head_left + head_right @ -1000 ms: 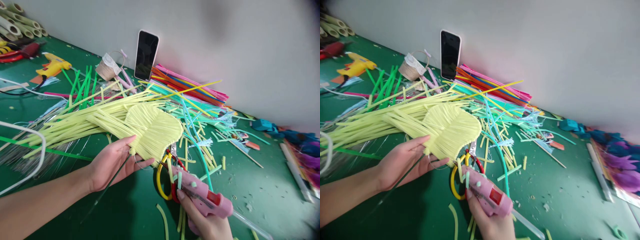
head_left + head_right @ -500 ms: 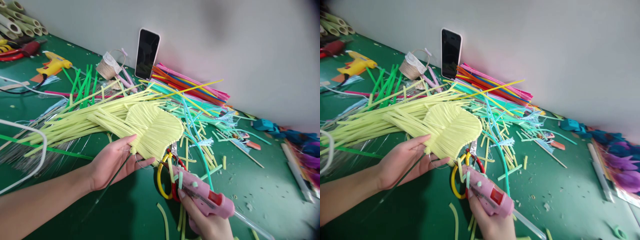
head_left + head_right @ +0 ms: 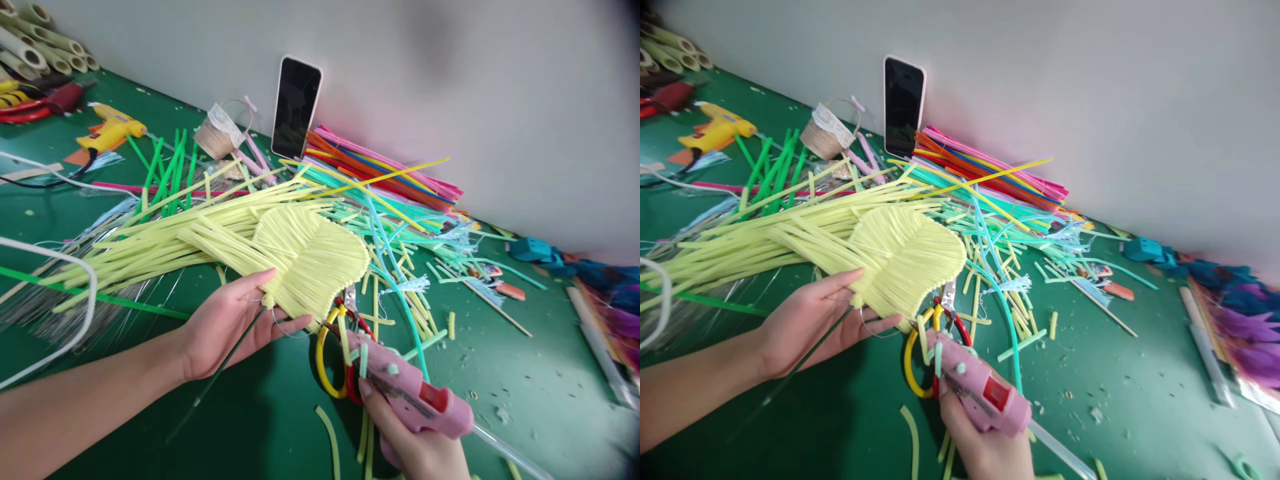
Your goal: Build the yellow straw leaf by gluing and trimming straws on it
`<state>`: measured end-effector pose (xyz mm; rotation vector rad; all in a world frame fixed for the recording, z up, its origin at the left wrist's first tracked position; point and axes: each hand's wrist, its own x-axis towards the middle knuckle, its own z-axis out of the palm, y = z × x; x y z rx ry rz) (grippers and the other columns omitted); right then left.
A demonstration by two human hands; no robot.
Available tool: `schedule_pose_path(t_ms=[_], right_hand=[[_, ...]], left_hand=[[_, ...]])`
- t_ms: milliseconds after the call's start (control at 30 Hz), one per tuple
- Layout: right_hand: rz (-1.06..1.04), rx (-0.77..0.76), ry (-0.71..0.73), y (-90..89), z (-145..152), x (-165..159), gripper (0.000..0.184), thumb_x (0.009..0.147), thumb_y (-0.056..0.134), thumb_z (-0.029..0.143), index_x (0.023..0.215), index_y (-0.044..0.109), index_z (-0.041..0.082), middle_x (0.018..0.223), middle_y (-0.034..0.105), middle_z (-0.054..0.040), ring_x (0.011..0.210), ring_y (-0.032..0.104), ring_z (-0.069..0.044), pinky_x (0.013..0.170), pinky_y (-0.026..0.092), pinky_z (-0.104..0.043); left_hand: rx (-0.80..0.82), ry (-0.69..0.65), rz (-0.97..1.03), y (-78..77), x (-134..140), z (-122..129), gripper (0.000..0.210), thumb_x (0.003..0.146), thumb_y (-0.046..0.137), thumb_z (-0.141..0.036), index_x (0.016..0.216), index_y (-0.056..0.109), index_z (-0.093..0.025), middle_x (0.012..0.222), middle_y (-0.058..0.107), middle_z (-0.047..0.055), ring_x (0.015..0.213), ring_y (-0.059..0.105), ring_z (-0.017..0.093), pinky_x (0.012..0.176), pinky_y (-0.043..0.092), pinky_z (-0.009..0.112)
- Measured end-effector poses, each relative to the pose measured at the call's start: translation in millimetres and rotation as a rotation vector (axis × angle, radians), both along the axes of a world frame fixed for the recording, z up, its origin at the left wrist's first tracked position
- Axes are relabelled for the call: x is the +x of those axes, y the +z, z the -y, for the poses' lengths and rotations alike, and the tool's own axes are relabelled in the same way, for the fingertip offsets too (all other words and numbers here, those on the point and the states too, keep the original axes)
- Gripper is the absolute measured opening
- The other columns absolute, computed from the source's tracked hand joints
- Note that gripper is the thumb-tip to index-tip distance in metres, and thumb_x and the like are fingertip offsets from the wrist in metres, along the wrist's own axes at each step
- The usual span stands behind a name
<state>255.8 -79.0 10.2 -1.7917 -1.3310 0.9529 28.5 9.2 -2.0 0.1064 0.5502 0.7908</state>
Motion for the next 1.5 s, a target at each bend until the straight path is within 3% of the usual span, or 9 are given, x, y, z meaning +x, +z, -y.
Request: schedule_pose_path(t_ms=[433,833,1067,1300,1500], right_hand=[[-0.041,-0.020,-0.061,-2.8,2.3,-3.1,0.027,0.077,0.070,0.044,0.092,0.082,0.025,0.091,0.081,-0.0036,0.097,0.075,-0.028,0.091,0.059,-0.030],[-0.069,0.053,0.076,4.1,-4.3,-3.1,0.024,0.079,0.070,0.037,0.097,0.082,0.027,0.103,0.080,-0.0021,0.099,0.075,-0.032,0.089,0.061,-0.036],[-0.043,0.018,-0.006,0.6,-0.7,-2.3,0.023,0.077,0.071,0.043,0.090,0.082,0.027,0.084,0.081,-0.0030,0.091,0.076,-0.033,0.081,0.064,-0.034],[-0.070,0.024,0.040,1.1,-1.5,-4.6,0.027,0.080,0.069,0.041,0.100,0.081,0.027,0.102,0.080,-0.0019,0.100,0.074,-0.030,0.092,0.059,-0.036],[-0.060,0.024,0.020,0.9,-1.3,-2.4,0.027,0.079,0.070,0.044,0.097,0.082,0.028,0.096,0.081,-0.0024,0.099,0.075,-0.031,0.091,0.060,-0.035]], left_hand=[[0.000,-0.004,-0.011,0.0,0.2,-0.4,0.040,0.100,0.048,-0.029,0.135,0.060,-0.015,0.142,0.059,0.011,0.133,0.053,0.030,0.113,0.043,0.049],[-0.005,-0.002,-0.047,5.6,1.8,-2.7,0.039,0.101,0.044,-0.027,0.134,0.061,-0.016,0.139,0.062,0.011,0.132,0.054,0.030,0.112,0.044,0.049],[0.009,-0.011,-0.043,3.8,0.8,-0.6,0.039,0.100,0.046,-0.030,0.133,0.062,-0.016,0.142,0.060,0.010,0.134,0.052,0.030,0.113,0.043,0.048],[0.023,-0.007,-0.031,2.6,0.4,-0.8,0.039,0.100,0.046,-0.029,0.134,0.061,-0.017,0.141,0.060,0.011,0.134,0.051,0.030,0.113,0.042,0.049],[0.012,-0.006,-0.040,4.9,1.0,-1.3,0.040,0.100,0.047,-0.028,0.136,0.059,-0.018,0.139,0.063,0.010,0.132,0.054,0.029,0.114,0.042,0.048]])
